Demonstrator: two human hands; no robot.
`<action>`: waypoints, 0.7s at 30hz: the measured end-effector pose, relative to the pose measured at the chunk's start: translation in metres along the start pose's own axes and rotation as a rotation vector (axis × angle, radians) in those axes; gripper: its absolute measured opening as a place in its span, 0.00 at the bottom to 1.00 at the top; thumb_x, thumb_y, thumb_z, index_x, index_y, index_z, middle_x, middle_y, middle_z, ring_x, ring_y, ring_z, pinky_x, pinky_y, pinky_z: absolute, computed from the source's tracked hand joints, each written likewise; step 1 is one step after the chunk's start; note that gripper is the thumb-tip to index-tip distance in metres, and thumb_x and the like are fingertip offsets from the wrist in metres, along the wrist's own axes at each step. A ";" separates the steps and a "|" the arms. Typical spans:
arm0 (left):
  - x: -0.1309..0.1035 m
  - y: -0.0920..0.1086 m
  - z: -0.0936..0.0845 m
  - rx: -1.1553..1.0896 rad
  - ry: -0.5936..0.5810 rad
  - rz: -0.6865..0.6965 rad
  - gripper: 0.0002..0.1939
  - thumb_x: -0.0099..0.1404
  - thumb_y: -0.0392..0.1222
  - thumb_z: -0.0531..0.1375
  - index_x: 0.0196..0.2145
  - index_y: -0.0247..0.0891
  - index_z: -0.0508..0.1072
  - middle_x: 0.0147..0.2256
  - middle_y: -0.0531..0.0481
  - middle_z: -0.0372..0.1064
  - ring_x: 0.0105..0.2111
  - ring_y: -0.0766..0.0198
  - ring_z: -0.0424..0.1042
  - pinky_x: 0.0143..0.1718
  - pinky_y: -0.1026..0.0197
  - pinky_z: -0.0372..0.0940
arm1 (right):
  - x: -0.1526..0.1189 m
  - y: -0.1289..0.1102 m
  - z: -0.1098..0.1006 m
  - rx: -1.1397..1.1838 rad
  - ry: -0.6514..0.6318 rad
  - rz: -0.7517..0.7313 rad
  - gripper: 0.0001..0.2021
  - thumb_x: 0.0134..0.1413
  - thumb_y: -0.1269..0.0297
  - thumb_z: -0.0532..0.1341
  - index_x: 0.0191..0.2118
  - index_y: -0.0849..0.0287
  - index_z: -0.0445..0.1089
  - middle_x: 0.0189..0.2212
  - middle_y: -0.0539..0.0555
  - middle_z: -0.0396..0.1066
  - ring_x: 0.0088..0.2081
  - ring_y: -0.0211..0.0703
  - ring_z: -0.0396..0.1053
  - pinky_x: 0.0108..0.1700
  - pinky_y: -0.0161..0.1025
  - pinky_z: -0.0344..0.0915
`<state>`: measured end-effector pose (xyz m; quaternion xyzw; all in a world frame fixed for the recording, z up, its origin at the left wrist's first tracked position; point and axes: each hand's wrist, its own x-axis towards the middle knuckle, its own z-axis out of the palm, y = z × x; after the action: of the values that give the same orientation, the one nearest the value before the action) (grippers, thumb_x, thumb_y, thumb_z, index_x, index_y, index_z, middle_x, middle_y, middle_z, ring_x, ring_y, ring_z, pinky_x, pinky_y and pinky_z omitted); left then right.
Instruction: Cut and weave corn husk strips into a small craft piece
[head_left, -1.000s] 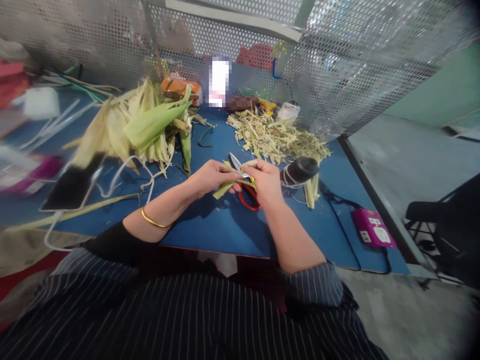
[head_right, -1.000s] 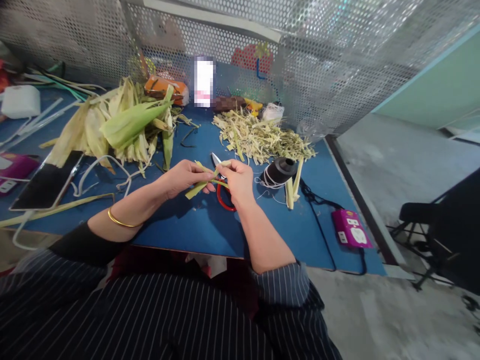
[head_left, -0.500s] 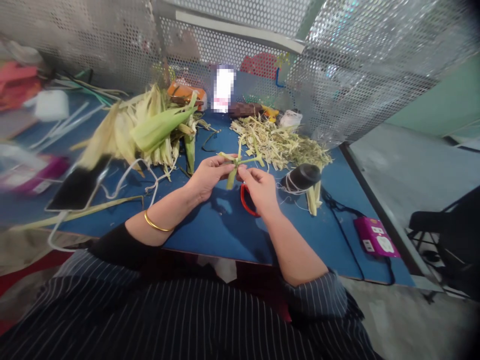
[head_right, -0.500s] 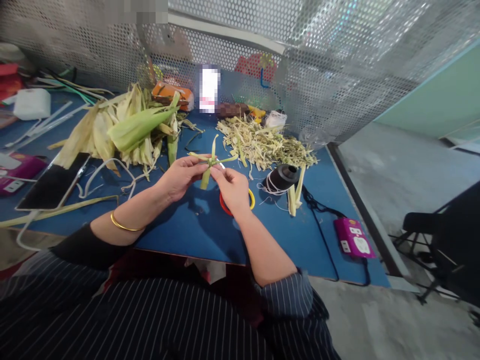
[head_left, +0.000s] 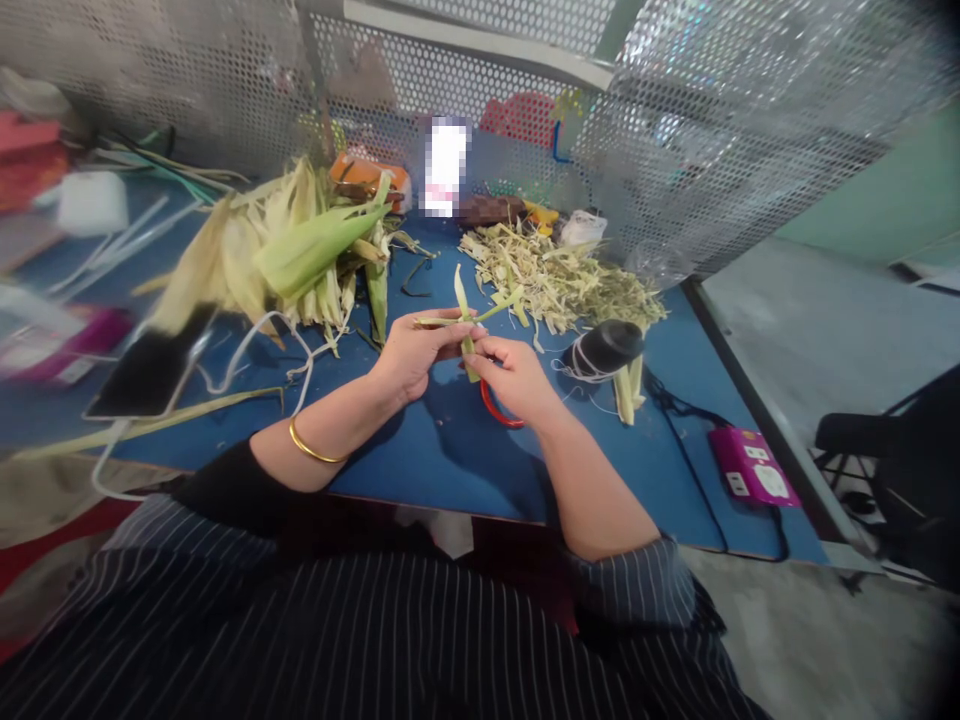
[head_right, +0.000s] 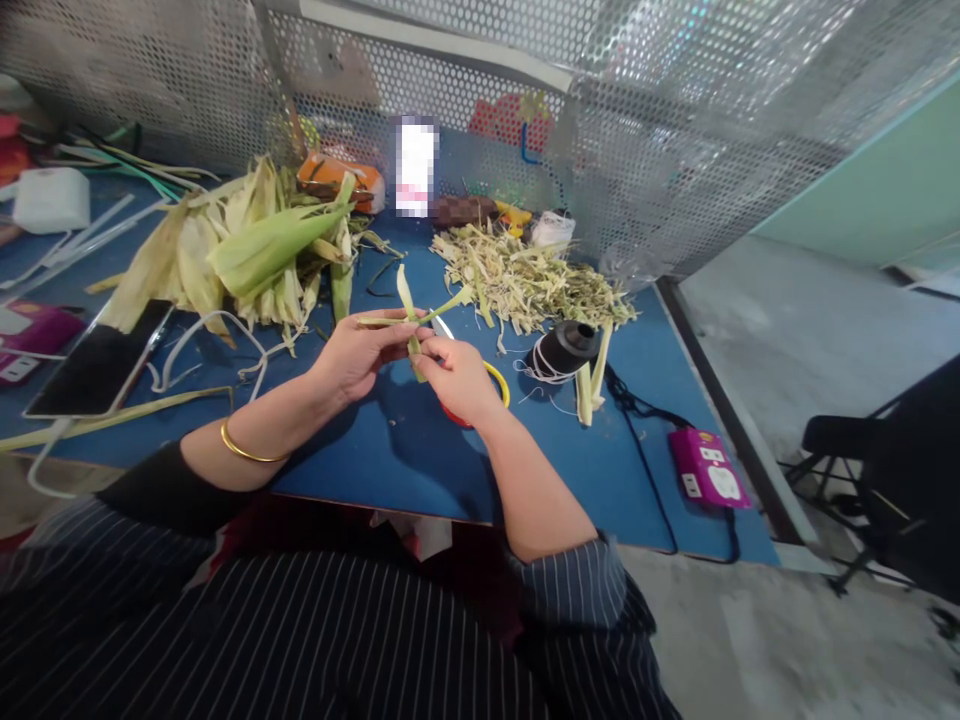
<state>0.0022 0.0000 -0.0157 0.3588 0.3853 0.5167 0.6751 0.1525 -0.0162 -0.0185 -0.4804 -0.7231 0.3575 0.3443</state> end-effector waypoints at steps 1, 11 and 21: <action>0.000 0.000 0.000 -0.002 0.003 -0.011 0.13 0.52 0.34 0.67 0.37 0.30 0.77 0.31 0.45 0.77 0.30 0.64 0.76 0.35 0.62 0.70 | 0.000 0.000 -0.002 0.032 -0.026 0.004 0.12 0.54 0.62 0.57 0.22 0.59 0.64 0.22 0.49 0.65 0.27 0.36 0.61 0.35 0.36 0.58; 0.013 0.006 -0.010 0.048 -0.029 -0.120 0.11 0.56 0.40 0.66 0.36 0.33 0.77 0.29 0.47 0.76 0.28 0.66 0.74 0.33 0.63 0.68 | -0.005 -0.003 -0.003 -0.226 0.267 -0.086 0.17 0.59 0.55 0.55 0.23 0.58 0.66 0.22 0.49 0.65 0.27 0.37 0.62 0.35 0.37 0.59; 0.013 0.000 -0.015 0.458 -0.006 0.109 0.16 0.54 0.50 0.65 0.34 0.35 0.78 0.25 0.49 0.73 0.26 0.66 0.71 0.26 0.65 0.62 | -0.001 0.009 0.007 -0.762 0.257 -0.263 0.14 0.65 0.62 0.49 0.34 0.58 0.69 0.27 0.53 0.72 0.32 0.42 0.67 0.49 0.42 0.56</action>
<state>-0.0091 0.0140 -0.0243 0.5244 0.4706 0.4504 0.5483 0.1513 -0.0153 -0.0299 -0.5176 -0.8100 -0.0453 0.2718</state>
